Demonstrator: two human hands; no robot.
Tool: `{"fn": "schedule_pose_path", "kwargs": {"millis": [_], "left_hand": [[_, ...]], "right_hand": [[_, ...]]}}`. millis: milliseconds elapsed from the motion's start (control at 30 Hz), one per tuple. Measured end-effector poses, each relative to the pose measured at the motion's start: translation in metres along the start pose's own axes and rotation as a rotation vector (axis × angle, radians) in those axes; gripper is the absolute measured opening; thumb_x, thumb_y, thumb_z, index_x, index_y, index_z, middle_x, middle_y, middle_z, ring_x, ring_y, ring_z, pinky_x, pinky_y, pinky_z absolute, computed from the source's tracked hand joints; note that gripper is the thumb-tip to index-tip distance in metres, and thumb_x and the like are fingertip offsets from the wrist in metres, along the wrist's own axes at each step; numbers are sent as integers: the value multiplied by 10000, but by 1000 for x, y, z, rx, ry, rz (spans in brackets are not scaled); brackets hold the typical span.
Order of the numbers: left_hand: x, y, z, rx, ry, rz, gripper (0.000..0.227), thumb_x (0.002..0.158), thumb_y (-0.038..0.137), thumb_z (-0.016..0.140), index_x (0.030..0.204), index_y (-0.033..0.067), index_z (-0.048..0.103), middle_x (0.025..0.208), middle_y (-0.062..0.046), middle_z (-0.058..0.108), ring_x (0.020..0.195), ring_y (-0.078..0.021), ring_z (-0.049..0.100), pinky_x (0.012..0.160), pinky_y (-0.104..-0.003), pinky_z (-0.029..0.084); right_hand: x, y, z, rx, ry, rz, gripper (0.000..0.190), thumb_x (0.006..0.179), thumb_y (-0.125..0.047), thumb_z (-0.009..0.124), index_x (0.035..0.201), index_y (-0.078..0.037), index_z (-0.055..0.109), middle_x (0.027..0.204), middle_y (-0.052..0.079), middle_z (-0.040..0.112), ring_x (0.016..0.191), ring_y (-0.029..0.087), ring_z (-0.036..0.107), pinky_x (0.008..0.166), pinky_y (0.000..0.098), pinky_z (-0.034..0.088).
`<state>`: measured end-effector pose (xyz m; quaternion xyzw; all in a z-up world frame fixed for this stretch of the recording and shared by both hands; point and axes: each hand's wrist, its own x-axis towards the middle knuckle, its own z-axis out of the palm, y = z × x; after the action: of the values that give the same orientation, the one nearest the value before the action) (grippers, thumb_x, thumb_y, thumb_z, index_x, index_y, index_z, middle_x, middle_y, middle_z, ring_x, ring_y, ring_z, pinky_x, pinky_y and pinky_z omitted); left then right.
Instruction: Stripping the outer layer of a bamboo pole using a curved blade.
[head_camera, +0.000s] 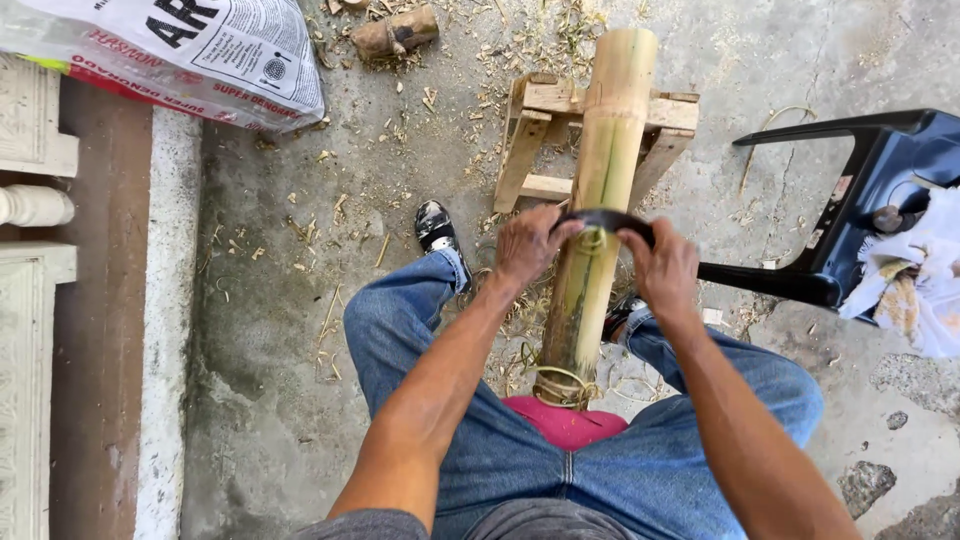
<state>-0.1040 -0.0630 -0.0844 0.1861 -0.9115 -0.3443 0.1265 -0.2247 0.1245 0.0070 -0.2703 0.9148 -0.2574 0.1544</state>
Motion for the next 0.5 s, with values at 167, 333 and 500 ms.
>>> {"fn": "schedule_pose_path", "kwargs": {"millis": [167,333,500], "left_hand": [[-101,31,-22,-34,-53,38,578,1044,647,344,765,162,489,661,14,427,559,-133,439,479,-345,417],[-141,48,-70,-218,-291,89,565,997,626,484,759,121,573,688,-20,520,588,-173,522,525,-373,453],[-28,17,-45,-163,-269,17,509,977,594,510,789,129,596,672,-20,555,552,-162,523,507,-363,466]], "right_hand": [[-104,-6,4,81,-9,30,407,994,-404,649,848,-39,542,618,134,630,408,238,566,390,428,427],[-177,44,31,-17,-319,97,498,933,-498,681,773,-34,599,551,189,624,455,326,604,448,437,430],[-40,20,-1,37,-345,67,432,945,-516,573,931,-104,705,551,122,648,417,246,581,407,403,455]]}}
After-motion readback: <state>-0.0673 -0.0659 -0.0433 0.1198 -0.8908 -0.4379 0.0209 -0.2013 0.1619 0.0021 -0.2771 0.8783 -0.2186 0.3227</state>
